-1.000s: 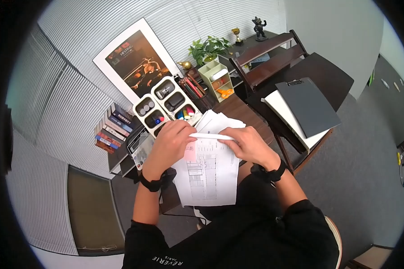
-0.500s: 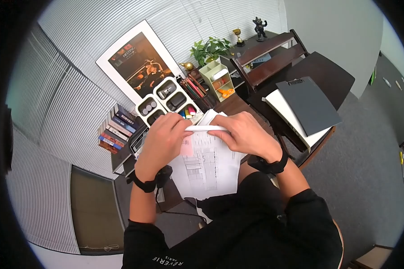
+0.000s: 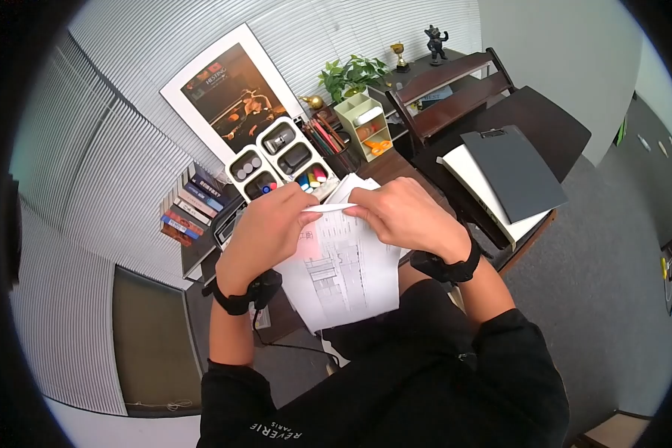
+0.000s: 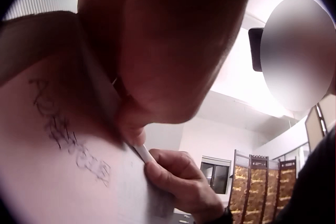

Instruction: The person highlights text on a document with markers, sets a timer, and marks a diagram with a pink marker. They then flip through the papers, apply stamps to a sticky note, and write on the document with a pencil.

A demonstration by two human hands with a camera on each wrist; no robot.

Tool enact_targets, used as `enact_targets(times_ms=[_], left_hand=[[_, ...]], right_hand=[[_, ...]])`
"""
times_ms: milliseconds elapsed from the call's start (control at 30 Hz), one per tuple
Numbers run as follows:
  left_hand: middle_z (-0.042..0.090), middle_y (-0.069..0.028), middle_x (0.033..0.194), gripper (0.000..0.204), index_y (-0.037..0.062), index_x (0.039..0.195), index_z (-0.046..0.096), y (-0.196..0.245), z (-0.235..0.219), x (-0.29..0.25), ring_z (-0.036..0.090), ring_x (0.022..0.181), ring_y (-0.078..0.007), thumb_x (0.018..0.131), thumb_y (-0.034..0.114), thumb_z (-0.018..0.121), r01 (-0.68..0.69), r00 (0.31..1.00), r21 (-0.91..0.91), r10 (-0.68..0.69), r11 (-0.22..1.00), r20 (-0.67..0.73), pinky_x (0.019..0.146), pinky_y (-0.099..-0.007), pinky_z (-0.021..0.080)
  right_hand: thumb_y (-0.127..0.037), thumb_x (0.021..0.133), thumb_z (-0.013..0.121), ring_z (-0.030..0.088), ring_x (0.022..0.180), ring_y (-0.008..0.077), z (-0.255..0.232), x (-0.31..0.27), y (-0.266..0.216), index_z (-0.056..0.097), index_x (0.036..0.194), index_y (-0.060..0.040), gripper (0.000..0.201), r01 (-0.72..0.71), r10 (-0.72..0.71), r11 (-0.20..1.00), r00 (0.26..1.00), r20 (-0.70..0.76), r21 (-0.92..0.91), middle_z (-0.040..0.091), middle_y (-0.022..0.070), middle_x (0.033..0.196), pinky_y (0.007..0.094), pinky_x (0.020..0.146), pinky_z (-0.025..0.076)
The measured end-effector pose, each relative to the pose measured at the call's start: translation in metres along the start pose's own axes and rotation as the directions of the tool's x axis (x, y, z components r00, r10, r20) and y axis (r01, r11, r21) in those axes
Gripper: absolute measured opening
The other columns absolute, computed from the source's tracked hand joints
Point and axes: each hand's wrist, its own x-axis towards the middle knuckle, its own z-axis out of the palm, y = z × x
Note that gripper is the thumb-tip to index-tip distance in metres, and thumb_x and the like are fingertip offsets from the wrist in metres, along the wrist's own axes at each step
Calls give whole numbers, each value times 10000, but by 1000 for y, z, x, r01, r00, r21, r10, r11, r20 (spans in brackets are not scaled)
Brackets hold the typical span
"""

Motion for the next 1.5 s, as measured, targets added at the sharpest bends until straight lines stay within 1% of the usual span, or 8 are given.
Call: enact_targets(times_ms=[333,633,733,867,967,1067,1200,1500], left_hand=[[590,-123,798,142,15,883,630,-4,13,-1,605,744,-339,841,121,715,-56,998,29,56,998,-13,653,-420,470],[616,-138,771,152,-12,869,643,-28,13,-3,608,730,-353,810,89,740,-43,986,-68,54,997,156,658,-417,475],[728,-97,842,189,-4,968,725,-34,4,-18,671,698,-196,802,80,759,176,984,-304,-177,936,24,623,-309,491],[732,-70,810,155,6,955,729,-27,16,-27,639,658,-103,807,44,755,344,932,-383,-362,857,26,601,-246,482],[732,-71,809,152,6,953,728,-23,24,-27,640,642,-114,807,38,755,320,935,-453,-354,832,9,578,-245,476],[724,-77,778,128,5,929,726,-17,30,-24,644,632,-120,807,34,750,237,963,-411,-269,880,-20,574,-253,481],[716,-84,748,103,3,904,723,-17,34,-26,645,617,-128,808,33,745,257,951,-406,-304,877,-54,568,-266,481],[690,-69,706,78,-2,884,716,-16,32,-27,605,595,-115,830,50,737,250,956,-414,-290,875,-36,545,-266,449]], right_hand=[[-238,930,663,621,636,390,-4,10,-9,657,882,-28,215,64,-64,998,996,63,-1,612,175,626,469,580,466],[-189,940,647,619,625,401,17,11,-2,629,895,-23,174,65,-66,998,996,68,23,604,199,623,482,587,464],[-189,942,646,622,641,411,7,2,9,627,896,-22,174,-25,23,992,1000,19,126,610,209,638,483,590,462],[-207,943,650,628,641,403,3,0,3,638,911,-33,177,-30,22,991,998,66,130,614,201,637,481,595,462],[-231,948,648,639,652,389,4,4,-2,659,950,-46,185,-101,86,989,988,127,112,626,187,643,475,612,475],[-253,945,650,656,678,378,22,9,-4,689,969,-56,202,53,-57,985,998,24,165,650,175,664,463,640,500],[-255,947,646,655,680,382,28,11,-5,697,949,-51,210,48,-51,986,999,15,158,657,178,678,465,644,500],[-242,969,616,642,679,400,29,9,-3,703,906,-34,233,-69,30,964,988,150,257,637,198,665,485,650,490]])
